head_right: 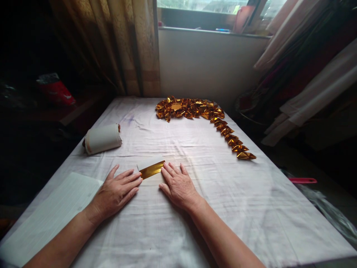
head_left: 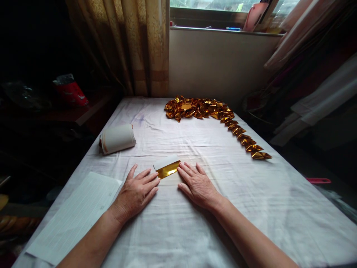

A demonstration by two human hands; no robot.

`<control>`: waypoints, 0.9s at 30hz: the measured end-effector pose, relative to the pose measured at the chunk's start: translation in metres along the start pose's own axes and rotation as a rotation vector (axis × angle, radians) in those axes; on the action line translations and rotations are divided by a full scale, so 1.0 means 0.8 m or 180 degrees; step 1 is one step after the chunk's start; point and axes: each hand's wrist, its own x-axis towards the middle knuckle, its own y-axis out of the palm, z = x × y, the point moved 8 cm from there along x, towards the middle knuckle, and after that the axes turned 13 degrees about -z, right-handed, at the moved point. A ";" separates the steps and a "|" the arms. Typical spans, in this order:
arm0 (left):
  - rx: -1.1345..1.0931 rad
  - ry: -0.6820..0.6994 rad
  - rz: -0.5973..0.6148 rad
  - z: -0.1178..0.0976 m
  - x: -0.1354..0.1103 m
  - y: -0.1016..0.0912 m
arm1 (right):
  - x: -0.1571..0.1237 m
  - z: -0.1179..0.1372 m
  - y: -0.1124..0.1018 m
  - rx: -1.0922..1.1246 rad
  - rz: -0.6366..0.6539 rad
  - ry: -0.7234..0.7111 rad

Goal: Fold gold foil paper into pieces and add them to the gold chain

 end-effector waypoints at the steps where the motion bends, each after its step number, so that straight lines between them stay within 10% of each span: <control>1: 0.0006 0.0015 -0.0020 0.000 0.002 -0.002 | 0.002 -0.001 -0.001 -0.0016 -0.0019 0.0017; 27: 0.0274 0.0342 -0.0226 0.012 0.062 0.029 | 0.048 -0.023 -0.008 0.0115 -0.0733 0.0214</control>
